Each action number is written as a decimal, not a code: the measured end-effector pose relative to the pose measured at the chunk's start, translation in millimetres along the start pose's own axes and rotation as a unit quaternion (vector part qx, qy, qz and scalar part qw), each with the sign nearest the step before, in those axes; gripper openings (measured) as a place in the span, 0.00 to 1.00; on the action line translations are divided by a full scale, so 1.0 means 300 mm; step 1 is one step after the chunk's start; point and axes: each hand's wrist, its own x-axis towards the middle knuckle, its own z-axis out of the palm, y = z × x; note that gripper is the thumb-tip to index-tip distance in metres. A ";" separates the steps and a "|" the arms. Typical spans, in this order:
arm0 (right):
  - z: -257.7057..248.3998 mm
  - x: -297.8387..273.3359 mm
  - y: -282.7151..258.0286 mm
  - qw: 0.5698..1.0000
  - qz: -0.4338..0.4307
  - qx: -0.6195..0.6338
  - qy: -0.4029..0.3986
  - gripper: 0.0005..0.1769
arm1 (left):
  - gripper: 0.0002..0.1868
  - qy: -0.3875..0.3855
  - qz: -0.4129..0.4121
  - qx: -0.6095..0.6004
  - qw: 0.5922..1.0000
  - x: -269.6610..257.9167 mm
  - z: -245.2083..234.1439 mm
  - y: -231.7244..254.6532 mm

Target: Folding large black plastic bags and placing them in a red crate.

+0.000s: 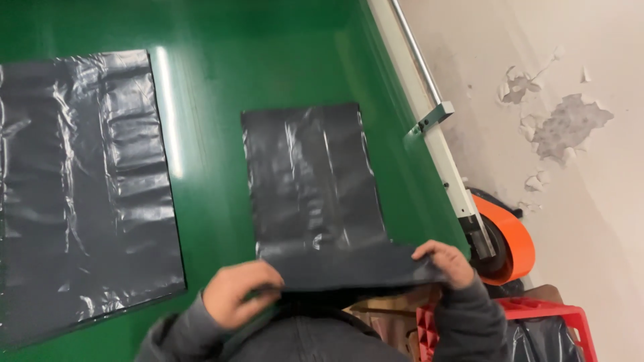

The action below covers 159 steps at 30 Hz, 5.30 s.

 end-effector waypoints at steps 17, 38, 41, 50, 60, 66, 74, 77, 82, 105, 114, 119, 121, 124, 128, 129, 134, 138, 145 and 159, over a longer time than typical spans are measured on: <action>0.288 1.226 -0.189 0.841 -0.077 -0.515 0.144 0.43 | 0.18 0.306 -0.277 0.199 0.889 0.397 -0.109 -0.994; 0.497 0.503 -0.089 0.726 -0.351 -0.576 0.134 0.17 | 0.57 0.336 -0.291 -0.631 0.636 -0.023 0.194 -0.808; 0.489 0.439 -0.046 0.734 -0.323 -0.581 0.139 0.17 | 0.49 0.345 -0.260 -0.528 0.732 -0.064 0.203 -0.697; 0.714 0.420 -0.191 0.776 -0.281 -0.564 0.020 0.28 | 0.24 0.122 -0.081 0.458 0.877 -0.109 0.228 -0.341; 0.723 0.264 0.269 0.894 -0.283 -0.343 -0.055 0.28 | 0.19 -0.082 -0.215 -0.145 0.962 0.220 0.260 -0.458; 0.609 0.390 0.198 0.903 0.344 -0.046 0.254 0.21 | 0.30 0.005 -0.494 -0.262 0.829 0.337 0.313 -0.882; 0.424 0.378 0.329 0.894 0.199 0.357 0.186 0.28 | 0.20 0.115 -0.256 0.242 0.929 0.382 0.369 -0.609; 0.387 0.315 0.308 0.908 0.199 0.229 0.289 0.25 | 0.24 0.164 -0.231 0.302 0.910 0.273 0.293 -0.556; 0.447 0.335 0.399 0.906 -0.027 -0.027 0.421 0.16 | 0.32 0.205 -0.199 0.371 0.883 -0.147 0.030 -0.364; 1.713 0.774 -0.004 0.827 -0.353 -0.430 -0.082 0.31 | 0.13 0.275 -0.165 0.440 0.839 -0.683 -0.147 -0.438; 1.279 0.536 -0.011 0.924 -0.182 -0.248 -0.225 0.12 | 0.15 -0.006 -0.411 0.226 0.883 -1.082 -0.300 -0.207; 1.103 0.734 -0.005 0.976 -0.066 -0.178 -0.105 0.15 | 0.11 0.197 -0.197 0.022 0.960 -0.854 -0.563 -0.297; 1.110 0.926 -0.039 0.988 -0.069 -0.125 -0.052 0.14 | 0.11 0.264 -0.156 -0.006 0.952 -0.699 -0.679 -0.399; 1.133 1.270 -0.033 0.985 -0.103 -0.140 -0.003 0.14 | 0.13 0.353 -0.233 0.001 0.906 -0.496 -0.826 -0.643; 1.149 1.541 0.062 0.948 -0.101 -0.293 0.072 0.18 | 0.19 0.358 -0.304 0.204 0.859 -0.384 -0.876 -0.937; 1.172 1.569 0.053 0.918 -0.083 -0.377 0.091 0.17 | 0.20 0.351 -0.328 0.255 0.840 -0.368 -0.877 -0.970; 1.277 1.636 -0.058 0.831 -0.195 -0.520 0.020 0.32 | 0.20 0.352 -0.363 0.307 0.806 -0.336 -0.855 -0.994; 1.330 1.669 -0.086 0.805 0.028 -0.593 -0.029 0.26 | 0.26 0.394 -0.323 0.431 0.745 -0.285 -0.803 -0.657; 1.480 1.310 -0.227 0.835 -0.268 -0.480 0.008 0.14 | 0.41 0.264 -0.349 -0.287 0.852 -0.452 -0.558 -0.756; 1.387 0.818 -0.007 0.797 -0.346 -0.495 0.002 0.16 | 0.47 0.480 -0.276 0.025 0.833 -0.762 -0.429 -0.529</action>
